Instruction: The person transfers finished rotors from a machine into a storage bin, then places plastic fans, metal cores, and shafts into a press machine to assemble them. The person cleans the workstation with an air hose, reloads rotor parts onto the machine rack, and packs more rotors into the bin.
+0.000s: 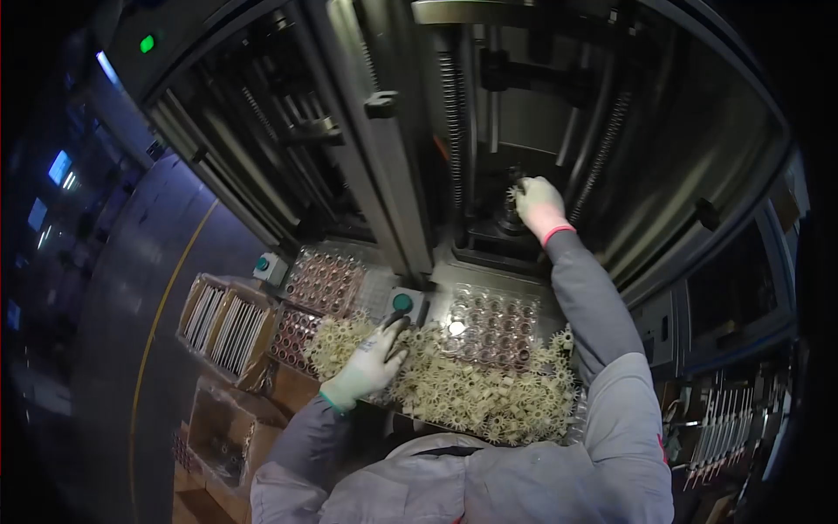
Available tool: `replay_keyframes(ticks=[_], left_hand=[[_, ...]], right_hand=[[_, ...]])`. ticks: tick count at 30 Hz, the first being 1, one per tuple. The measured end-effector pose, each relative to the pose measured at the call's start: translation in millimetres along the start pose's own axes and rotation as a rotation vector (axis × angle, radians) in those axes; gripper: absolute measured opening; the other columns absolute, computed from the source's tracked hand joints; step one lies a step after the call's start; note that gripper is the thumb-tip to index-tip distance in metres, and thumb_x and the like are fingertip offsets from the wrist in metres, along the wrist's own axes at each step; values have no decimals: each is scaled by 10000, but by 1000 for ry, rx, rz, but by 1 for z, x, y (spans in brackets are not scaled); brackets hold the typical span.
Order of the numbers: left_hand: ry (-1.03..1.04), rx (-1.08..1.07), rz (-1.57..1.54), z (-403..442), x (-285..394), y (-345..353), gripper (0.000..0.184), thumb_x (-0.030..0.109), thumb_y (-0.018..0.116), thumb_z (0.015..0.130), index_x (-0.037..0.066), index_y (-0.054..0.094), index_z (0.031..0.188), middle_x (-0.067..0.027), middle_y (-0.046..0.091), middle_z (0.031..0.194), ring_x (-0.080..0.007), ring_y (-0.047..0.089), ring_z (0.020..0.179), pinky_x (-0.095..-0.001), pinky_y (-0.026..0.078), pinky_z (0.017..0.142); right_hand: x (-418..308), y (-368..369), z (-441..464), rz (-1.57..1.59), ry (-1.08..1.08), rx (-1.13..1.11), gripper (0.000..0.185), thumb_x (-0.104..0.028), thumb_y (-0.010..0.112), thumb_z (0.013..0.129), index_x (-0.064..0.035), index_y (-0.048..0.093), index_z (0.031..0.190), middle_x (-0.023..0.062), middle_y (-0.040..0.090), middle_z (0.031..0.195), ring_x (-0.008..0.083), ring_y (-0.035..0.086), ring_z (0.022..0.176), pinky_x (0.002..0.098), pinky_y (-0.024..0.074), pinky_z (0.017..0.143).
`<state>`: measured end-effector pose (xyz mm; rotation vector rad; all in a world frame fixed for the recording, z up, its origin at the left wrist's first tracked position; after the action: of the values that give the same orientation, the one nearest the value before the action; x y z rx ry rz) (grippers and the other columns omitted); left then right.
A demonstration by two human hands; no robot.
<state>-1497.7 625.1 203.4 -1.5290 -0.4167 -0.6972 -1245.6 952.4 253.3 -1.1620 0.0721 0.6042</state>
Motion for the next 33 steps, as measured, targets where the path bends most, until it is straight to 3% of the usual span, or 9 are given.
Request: replay_keyframes(ticks=[6,10,13,17,20,23,27,31,33], left_hand=[[-482,415,-58,-177,-92,-88,449,165,604,949,27,506,1365,-200,593,1285,-335,579,1200,-397,454,1017],[-668,616,108,-236,-187,-139,359,125,623,941,22,585,1283,-179,648,1167,-290,637,1079,-357,492,946],[-646,598,231,-222,-296,-168,339,126,638,896,18,619,1218,-180,670,1145,-341,648,1054,-385,506,929],[-616,404,501,-162,-413,-187,435,165,605,872,61,600,1294,-168,650,1229,-321,622,1131,-424,495,964],[-597,190,693,-129,-493,-164,461,145,531,891,90,574,1347,-149,637,1285,-297,617,1168,-405,492,983],[-609,126,782,-106,-477,-158,445,116,492,893,46,585,1322,-163,623,1308,-286,564,1251,-389,442,1051],[-359,370,763,-143,-491,-145,493,85,518,865,-5,532,1350,-186,620,1258,-337,554,1200,-430,434,1034],[-470,278,1032,-236,-527,-127,557,113,508,856,-21,481,1395,-198,603,1256,-348,552,1194,-456,436,1000],[-846,-58,729,-215,-454,-163,578,128,510,842,-24,478,1399,-216,590,1287,-355,550,1216,-475,424,1023]], right_hand=[[0,-3,22,127,-47,-291,198,-170,634,907,18,693,919,209,672,791,320,663,730,411,484,673],[25,15,19,65,-62,-157,213,-17,585,903,33,675,1089,191,706,990,321,685,937,362,517,842],[-5,0,18,-207,-66,-230,236,-28,589,917,44,664,1128,195,709,1019,307,684,1006,352,511,896],[63,21,15,181,234,-166,232,-60,605,922,56,670,1112,187,724,1034,271,691,944,352,514,854],[-2,5,-3,186,233,-171,248,-147,623,925,42,695,1069,181,729,946,260,693,874,359,505,788],[-18,0,-3,-351,110,-129,309,-241,582,936,-8,691,1107,221,698,1010,396,651,989,453,506,888],[-18,-7,-11,-10,470,-116,332,-252,608,927,-27,701,1153,176,705,1119,339,662,1059,386,498,935],[-27,-8,-11,-139,328,-141,320,-234,565,955,-47,690,1183,157,710,1118,326,664,1060,386,500,953],[-41,-15,-11,-126,357,-198,328,-225,582,956,-9,680,1182,199,686,1156,339,649,1093,382,498,958]])
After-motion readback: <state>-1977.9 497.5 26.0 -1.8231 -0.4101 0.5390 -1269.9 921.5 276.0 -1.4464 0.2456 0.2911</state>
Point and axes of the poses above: each hand's wrist, its own z-axis towards the middle knuckle, its own y-axis out of the palm, x = y × z, the point moved 4 cm from there along z, towards the middle knuckle
